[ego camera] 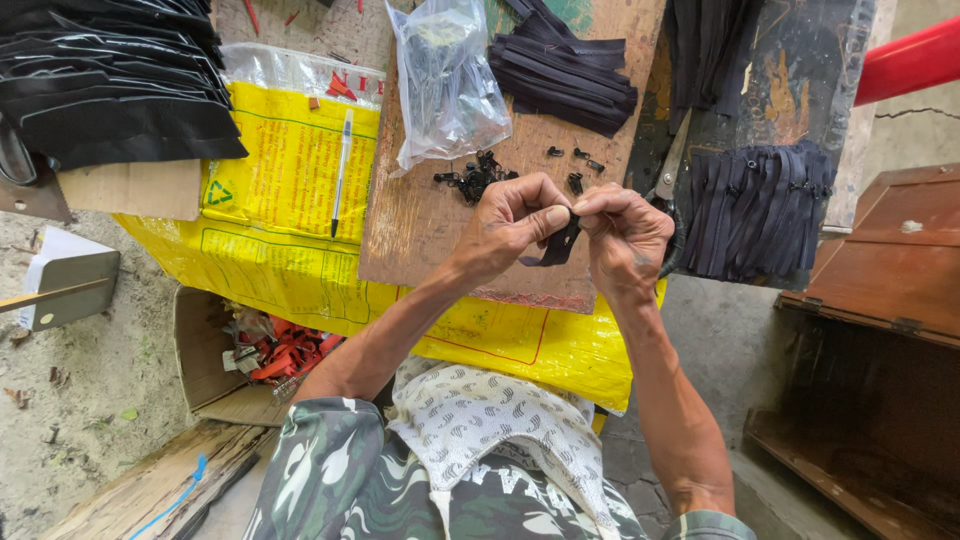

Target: The person sits at a workbench and attaches black zipper sliders to the ends of black zipper tape, threading the tape into each slider by hand and pressing it into place. They work through a pile of sliders one at a time, setting finished zippers onto a stack at the side of the bench.

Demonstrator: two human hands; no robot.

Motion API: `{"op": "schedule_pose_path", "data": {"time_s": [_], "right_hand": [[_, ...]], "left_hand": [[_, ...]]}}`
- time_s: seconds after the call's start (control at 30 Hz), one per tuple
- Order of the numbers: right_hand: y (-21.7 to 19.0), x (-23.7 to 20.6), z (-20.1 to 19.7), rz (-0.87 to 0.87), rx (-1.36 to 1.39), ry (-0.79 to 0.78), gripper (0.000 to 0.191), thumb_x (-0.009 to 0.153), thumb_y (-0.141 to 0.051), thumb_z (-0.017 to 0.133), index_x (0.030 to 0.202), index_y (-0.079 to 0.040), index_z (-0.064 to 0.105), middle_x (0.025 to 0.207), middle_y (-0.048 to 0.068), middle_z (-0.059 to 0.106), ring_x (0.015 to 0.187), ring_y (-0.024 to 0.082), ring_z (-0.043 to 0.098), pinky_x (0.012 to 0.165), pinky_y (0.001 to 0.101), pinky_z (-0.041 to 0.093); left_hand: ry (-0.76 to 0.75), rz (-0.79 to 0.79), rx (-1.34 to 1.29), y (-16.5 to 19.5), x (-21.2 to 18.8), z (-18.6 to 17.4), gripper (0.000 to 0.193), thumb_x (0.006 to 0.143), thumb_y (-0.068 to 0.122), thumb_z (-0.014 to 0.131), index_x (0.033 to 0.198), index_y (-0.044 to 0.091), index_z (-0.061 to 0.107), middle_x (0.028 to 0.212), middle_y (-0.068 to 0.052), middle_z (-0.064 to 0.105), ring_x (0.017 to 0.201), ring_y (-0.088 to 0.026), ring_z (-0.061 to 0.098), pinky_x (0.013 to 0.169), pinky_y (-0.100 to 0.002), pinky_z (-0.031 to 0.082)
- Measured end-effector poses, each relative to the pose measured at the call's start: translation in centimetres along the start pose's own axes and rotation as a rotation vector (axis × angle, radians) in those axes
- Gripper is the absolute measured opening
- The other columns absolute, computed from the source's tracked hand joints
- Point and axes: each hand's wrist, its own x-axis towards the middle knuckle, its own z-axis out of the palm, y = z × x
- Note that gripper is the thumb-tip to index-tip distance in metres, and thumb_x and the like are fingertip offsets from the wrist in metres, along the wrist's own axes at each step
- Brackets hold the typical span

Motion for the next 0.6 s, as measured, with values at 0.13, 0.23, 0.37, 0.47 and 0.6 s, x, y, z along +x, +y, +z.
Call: {"op": "schedule_pose_path", "data": {"time_s": [0.13,0.23,0.37,0.47,0.6], "right_hand": [[-0.8,-0.1,0.3,0.026,-0.046,0.016,0.011,0.098,0.007,0.072,0.107,0.001,0.070,0.098,0.005,0.069,0.088,0.008,0.060,0.081,0.0207,0.051],[-1.5,0.3,0.2,0.024,-0.009,0.018,0.017,0.095,0.003,0.073,0.109,-0.004,0.065,0.098,0.003,0.068,0.090,0.009,0.063,0.083,0.0218,0.053],[-1.8,0.5,0.2,-0.031,-0.054,-0.068,0.012,0.100,0.006,0.070,0.105,-0.003,0.065,0.101,0.004,0.066,0.093,0.009,0.061,0.084,0.0216,0.052],[-1.5,0.6,0.2,-0.050,-0.118,-0.075,0.011,0.101,0.008,0.068,0.105,-0.002,0.065,0.100,0.004,0.065,0.092,0.009,0.060,0.081,0.0206,0.051],[-1.2,0.5,0.5,-0.070,-0.183,-0.073,0.010,0.102,0.007,0.067,0.102,-0.001,0.064,0.099,0.004,0.065,0.093,0.010,0.060,0.086,0.0229,0.050]], "left_hand": [[-0.007,0.030,0.078,0.5,0.1,-0.2,0.022,0.101,0.024,0.070,0.103,0.002,0.066,0.084,0.002,0.066,0.073,-0.005,0.059,0.064,-0.022,0.051],[-0.053,0.047,0.099,0.9,0.4,-0.2,0.024,0.102,0.026,0.069,0.105,0.002,0.067,0.085,0.001,0.066,0.075,-0.006,0.060,0.067,-0.023,0.053],[-0.065,0.033,0.094,0.9,0.4,-0.2,0.025,0.102,0.027,0.069,0.104,0.002,0.067,0.085,0.000,0.065,0.075,-0.007,0.061,0.067,-0.024,0.053],[-0.060,0.058,0.074,0.5,0.4,-0.3,0.026,0.102,0.027,0.070,0.103,0.002,0.067,0.086,0.001,0.065,0.076,-0.007,0.060,0.068,-0.024,0.053],[-0.034,0.065,0.090,0.0,0.4,-0.5,0.025,0.103,0.026,0.070,0.100,0.002,0.066,0.084,0.001,0.063,0.075,-0.006,0.058,0.067,-0.023,0.051]]}}
